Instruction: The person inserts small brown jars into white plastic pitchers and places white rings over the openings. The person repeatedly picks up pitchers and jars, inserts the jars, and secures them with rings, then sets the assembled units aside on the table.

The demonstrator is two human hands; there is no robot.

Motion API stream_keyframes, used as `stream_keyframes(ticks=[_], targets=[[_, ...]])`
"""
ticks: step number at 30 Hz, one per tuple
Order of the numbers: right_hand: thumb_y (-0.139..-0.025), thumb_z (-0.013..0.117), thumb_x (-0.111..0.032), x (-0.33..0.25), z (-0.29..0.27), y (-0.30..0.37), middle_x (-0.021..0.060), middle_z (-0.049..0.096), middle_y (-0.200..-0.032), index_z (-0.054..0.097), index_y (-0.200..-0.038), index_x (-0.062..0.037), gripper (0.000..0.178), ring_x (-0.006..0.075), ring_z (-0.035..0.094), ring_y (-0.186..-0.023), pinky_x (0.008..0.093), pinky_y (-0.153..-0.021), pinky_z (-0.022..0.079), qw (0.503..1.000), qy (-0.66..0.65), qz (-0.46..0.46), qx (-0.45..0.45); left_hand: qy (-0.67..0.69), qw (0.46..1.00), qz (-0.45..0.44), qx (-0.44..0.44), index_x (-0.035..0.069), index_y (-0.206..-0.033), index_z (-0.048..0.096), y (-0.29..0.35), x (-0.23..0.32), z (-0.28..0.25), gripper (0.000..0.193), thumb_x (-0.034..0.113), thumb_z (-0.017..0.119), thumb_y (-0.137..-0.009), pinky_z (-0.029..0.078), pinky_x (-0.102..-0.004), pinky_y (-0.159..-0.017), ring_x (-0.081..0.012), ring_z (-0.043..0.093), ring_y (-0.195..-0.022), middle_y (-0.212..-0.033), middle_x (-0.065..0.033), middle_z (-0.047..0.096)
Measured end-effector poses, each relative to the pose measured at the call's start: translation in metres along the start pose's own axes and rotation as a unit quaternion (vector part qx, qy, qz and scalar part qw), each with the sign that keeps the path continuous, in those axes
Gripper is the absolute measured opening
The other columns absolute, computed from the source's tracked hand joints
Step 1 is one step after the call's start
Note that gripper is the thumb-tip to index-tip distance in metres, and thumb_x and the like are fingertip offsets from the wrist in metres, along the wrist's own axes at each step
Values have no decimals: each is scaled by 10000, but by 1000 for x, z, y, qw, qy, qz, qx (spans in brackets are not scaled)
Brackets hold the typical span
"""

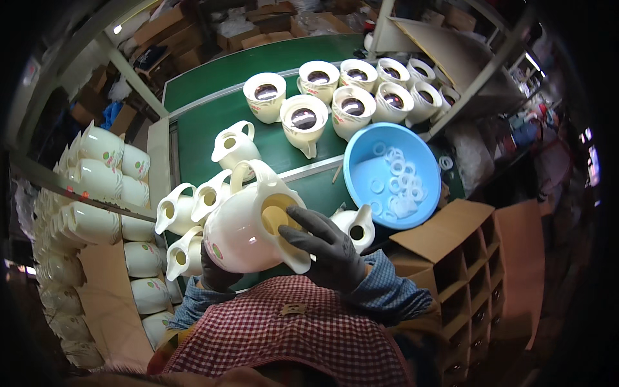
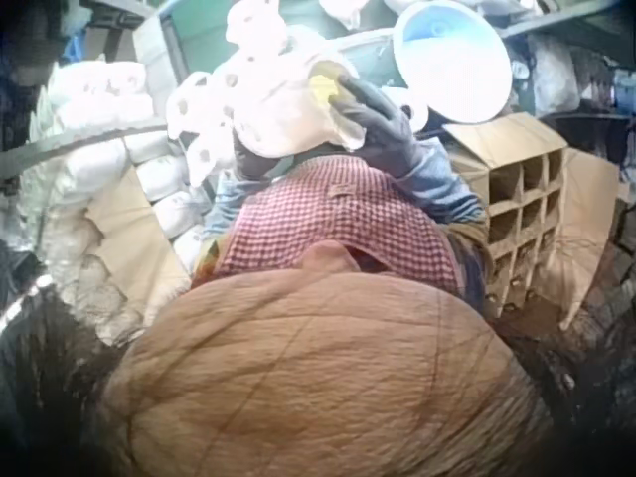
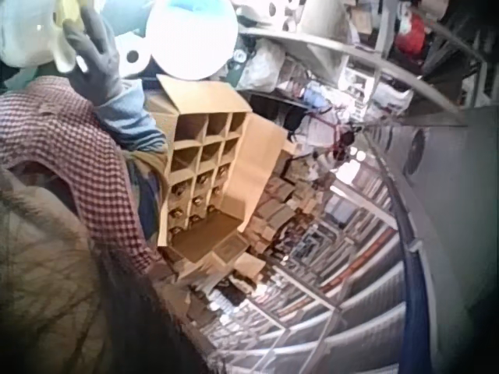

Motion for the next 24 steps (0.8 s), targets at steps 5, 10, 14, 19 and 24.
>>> stream_keyframes(ticks=[5, 10, 14, 19, 24], targets=[[-740, 866, -99, -27, -14, 23, 198, 531, -1452, 640, -1334, -117, 636, 407, 633, -1200, 476, -970, 566, 1000, 17, -23, 14, -61, 997, -41, -29, 106, -1574, 321, 1, -32, 6, 703, 473, 531, -1013, 385, -495, -1173, -315, 427, -1430, -1568, -147, 418], [-740, 873, -139, -27, -18, 39, 197, 522, -1460, 636, -1340, -133, 646, 399, 643, -1178, 471, -961, 569, 1000, 3, 24, -14, -141, 986, -67, -58, 99, -1573, 319, 1, -34, 9, 679, 440, 528, -1024, 397, -483, -1167, -308, 434, -1424, -1563, -151, 422], [-757, 867, -148, -25, -17, 46, 194, 510, -1473, 636, -1338, -138, 625, 395, 644, -1175, 476, -958, 568, 1000, 2, 27, -9, -190, 975, -88, -76, 93, -1572, 317, -1, -40, 7, 661, 414, 526, -1034, 406, -475, -1162, -302, 439, -1419, -1560, -154, 425], [-787, 847, -146, -27, -15, 44, 188, 501, -1485, 635, -1338, -136, 590, 400, 626, -1205, 487, -969, 561, 1000, -12, -4, -11, -217, 968, -99, -81, 85, -1571, 315, -2, -41, 4, 639, 381, 523, -1045, 417, -463, -1156, -296, 446, -1413, -1555, -158, 428], [-787, 846, -129, -24, -12, 44, 191, 478, -1512, 623, -1355, -137, 610, 417, 596, -1254, 488, -996, 550, 1000, -19, -3, -18, -237, 962, -108, -86, 77, -1571, 313, -5, -40, -1, 617, 348, 520, -1056, 428, -452, -1150, -289, 453, -1406, -1550, -162, 432]])
Point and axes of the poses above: each hand's wrist, its own y-axis away from the middle knuckle, its own z-axis out of the palm, x = y × z, the point moved 10 cm from there along -y, towards the middle knuckle
